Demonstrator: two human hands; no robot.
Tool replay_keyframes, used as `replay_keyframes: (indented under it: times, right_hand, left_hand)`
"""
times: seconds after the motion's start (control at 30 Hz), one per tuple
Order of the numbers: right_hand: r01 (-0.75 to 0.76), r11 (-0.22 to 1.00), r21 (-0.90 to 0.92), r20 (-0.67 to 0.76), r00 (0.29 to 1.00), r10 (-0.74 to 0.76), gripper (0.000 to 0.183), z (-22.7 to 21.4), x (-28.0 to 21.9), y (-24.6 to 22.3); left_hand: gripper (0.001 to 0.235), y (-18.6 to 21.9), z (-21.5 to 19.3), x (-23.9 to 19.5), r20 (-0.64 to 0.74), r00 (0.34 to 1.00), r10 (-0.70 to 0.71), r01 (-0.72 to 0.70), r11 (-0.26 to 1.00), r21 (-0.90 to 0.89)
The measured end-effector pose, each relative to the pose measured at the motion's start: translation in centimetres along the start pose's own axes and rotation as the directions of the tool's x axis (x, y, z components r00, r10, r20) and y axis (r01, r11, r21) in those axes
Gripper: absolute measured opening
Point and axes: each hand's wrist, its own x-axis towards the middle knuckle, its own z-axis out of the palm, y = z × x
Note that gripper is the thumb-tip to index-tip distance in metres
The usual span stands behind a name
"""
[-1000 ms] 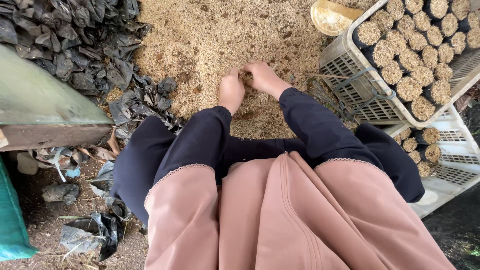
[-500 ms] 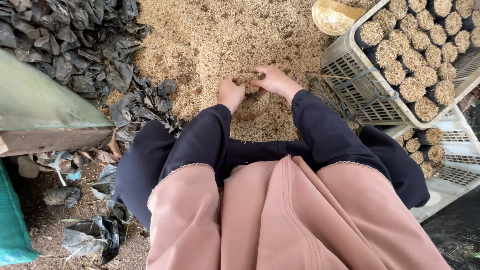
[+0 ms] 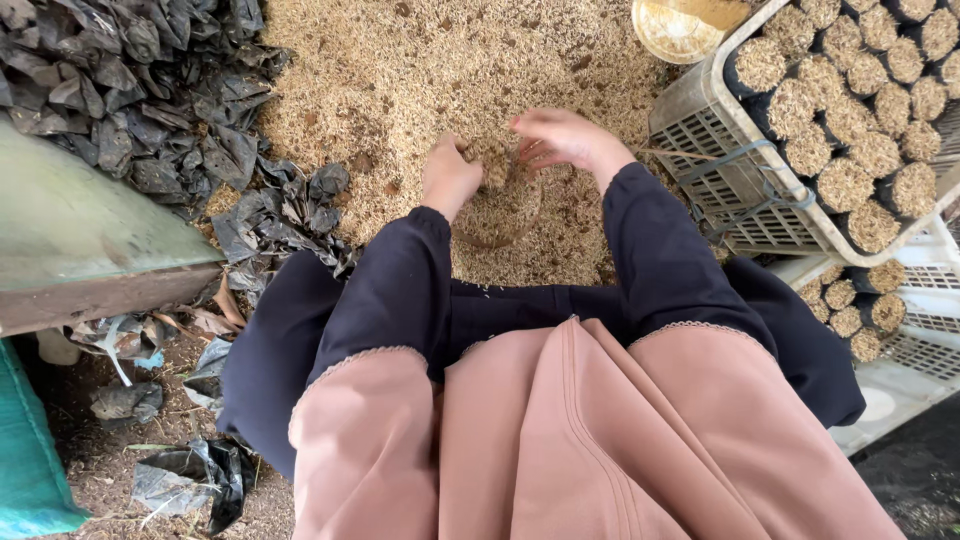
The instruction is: The person scoops loose substrate from a large pile and packs it into small black nursery pots. They then place the filled pots into white plastic crates nearby.
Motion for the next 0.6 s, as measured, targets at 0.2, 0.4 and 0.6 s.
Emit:
replay_keyframes:
  times: [0.2, 0.4, 0.6]
  right_hand:
    - [-0.260, 0.964, -0.054, -0.335, 0.914, 0.228, 0.058, -3.4, 6.1, 5.6]
    - [0.081, 0.635, -0.768, -0.050, 0.981, -0.185, 0.052, 1.6, 14.4, 7.4]
    - [-0.156, 0.772, -0.616, -0.066, 0.987, 0.147, 0.052, -0.3, 9.8, 4.1]
  left_hand:
    - [0.047, -1.5, 2.3, -0.1, -0.119, 0.924, 0.362, -0.368, 0.930, -0.025]
    - [0.032, -2.6, 4.2, 0.3, -0.051, 0.975, 0.218, -0.215, 0.975, 0.060]
    - [0.036, -1.2, 2.4, -0.7, -0.077, 0.943, 0.325, -0.323, 0.946, 0.038]
